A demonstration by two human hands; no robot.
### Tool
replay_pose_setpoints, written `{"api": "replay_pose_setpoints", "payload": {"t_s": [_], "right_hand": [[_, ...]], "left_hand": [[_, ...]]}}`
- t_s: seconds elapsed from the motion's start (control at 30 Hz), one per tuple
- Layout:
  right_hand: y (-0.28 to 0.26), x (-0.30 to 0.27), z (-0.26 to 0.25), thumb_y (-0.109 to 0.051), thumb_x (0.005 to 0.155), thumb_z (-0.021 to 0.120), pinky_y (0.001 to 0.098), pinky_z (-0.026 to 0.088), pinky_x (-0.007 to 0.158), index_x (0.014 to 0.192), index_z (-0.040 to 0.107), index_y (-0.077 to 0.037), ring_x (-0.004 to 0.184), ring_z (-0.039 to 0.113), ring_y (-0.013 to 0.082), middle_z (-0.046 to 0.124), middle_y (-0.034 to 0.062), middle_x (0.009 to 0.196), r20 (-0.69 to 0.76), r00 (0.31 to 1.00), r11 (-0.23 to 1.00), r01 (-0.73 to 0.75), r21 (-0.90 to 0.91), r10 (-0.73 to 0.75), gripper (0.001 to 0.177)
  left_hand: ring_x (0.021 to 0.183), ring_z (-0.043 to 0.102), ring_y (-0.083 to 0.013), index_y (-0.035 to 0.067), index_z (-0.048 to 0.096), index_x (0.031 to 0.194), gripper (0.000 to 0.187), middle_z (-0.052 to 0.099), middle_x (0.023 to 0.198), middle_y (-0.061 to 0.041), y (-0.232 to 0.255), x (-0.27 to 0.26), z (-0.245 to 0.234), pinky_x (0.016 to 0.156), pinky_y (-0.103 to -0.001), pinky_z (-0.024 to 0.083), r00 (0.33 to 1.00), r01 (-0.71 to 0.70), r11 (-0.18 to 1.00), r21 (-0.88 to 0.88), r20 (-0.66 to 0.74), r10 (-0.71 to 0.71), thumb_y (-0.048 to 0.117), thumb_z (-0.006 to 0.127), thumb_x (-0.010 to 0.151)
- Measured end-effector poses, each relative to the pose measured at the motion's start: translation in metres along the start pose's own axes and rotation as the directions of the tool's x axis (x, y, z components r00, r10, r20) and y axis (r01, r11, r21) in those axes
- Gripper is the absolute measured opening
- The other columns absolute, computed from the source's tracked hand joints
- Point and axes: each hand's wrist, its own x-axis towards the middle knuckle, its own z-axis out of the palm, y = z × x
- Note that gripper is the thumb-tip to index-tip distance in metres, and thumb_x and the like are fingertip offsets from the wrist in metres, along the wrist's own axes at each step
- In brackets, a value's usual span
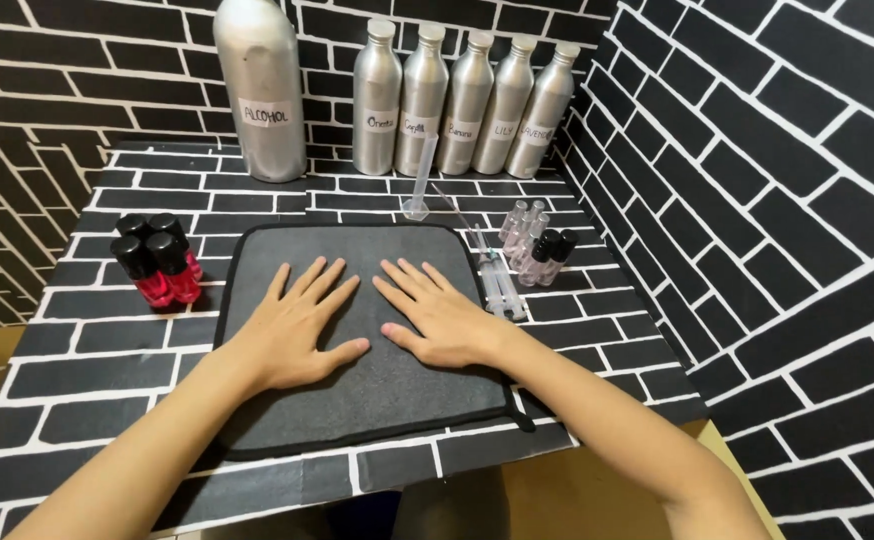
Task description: The person opens a small clear bottle, then uses a syringe to draw pink liquid from a large silver bottle labeled Orchid. The liquid is transferred into the small bottle, which is then capped.
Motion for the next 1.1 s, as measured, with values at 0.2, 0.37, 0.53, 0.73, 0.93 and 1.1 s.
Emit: {"api": "replay_pose_setpoints", "payload": {"t_s": [0.2,0.37,0.53,0.73,0.93,1.1], "right_hand": [[0.002,0.003,0.007,-0.047,0.106,0.036,0.0535,0.009,0.127,0.16,0.027,-0.008,0.155,0.019,0.0389,0.022,0.0232,0.167,-0.041,0.999,1.0,-0.013,-0.004,0.013,0.067],[0.02,0.002,-0.011,-0.036,0.101,0.057,0.0454,0.04,0.112,0.13,0.061,-0.006,0.128,0.057,0.0337,0.061,0.0168,0.131,-0.35,0.937,0.998,-0.002,-0.057,-0.019,0.042],[0.072,-0.015,-0.072,-0.025,0.098,0.065,0.035,0.055,0.09,0.108,0.075,-0.015,0.097,0.073,0.0243,0.075,0.0055,0.098,-0.684,0.729,0.996,-0.075,-0.044,0.025,0.017],[0.106,-0.058,-0.084,-0.034,0.093,0.071,0.0378,0.054,0.087,0.094,0.072,-0.024,0.093,0.066,0.0228,0.069,-0.001,0.086,-0.712,0.669,0.895,-0.426,-0.131,0.214,0.01],[0.108,-0.084,-0.077,-0.033,0.083,0.074,0.0472,0.044,0.109,0.111,0.068,-0.019,0.125,0.057,0.0282,0.067,0.0052,0.116,-0.453,0.743,0.844,-0.536,0.039,0.493,0.031],[0.113,-0.087,-0.074,-0.028,0.087,0.075,0.0506,0.042,0.112,0.109,0.064,-0.013,0.134,0.052,0.0339,0.062,0.0108,0.134,-0.36,0.756,0.831,-0.545,0.116,0.546,0.03]], "left_hand": [[0.157,0.016,-0.0289,0.02,0.028,0.16,0.088,0.022,0.168,-0.011,-0.005,0.001,0.005,0.125,-0.057,0.006,1.0,-0.012,1.0,0.015,-0.026,0.012,0.074,0.041,0.092],[0.157,0.018,-0.028,0.02,0.031,0.158,0.088,0.024,0.168,-0.01,-0.01,-0.001,0.007,0.126,-0.057,0.006,0.999,-0.022,1.0,-0.003,-0.036,0.022,0.075,0.042,0.091],[0.158,0.017,-0.0269,0.021,0.03,0.159,0.089,0.023,0.169,-0.009,-0.012,0.003,0.007,0.126,-0.056,0.006,1.0,-0.012,1.0,-0.005,-0.005,0.012,0.077,0.041,0.091],[0.157,0.019,-0.0282,0.02,0.032,0.158,0.088,0.024,0.168,-0.01,-0.013,0.001,0.003,0.125,-0.058,0.007,0.999,-0.013,1.0,-0.018,-0.035,0.012,0.074,0.045,0.091],[0.157,0.019,-0.0285,0.018,0.034,0.158,0.088,0.026,0.168,-0.011,-0.01,-0.002,0.004,0.126,-0.057,0.006,0.999,-0.01,0.998,-0.056,-0.049,0.007,0.076,0.043,0.091],[0.158,0.016,-0.0278,0.018,0.032,0.158,0.09,0.022,0.169,-0.011,-0.007,-0.004,-0.001,0.126,-0.057,0.004,1.0,-0.004,0.998,-0.066,-0.004,0.004,0.078,0.039,0.091]]}}
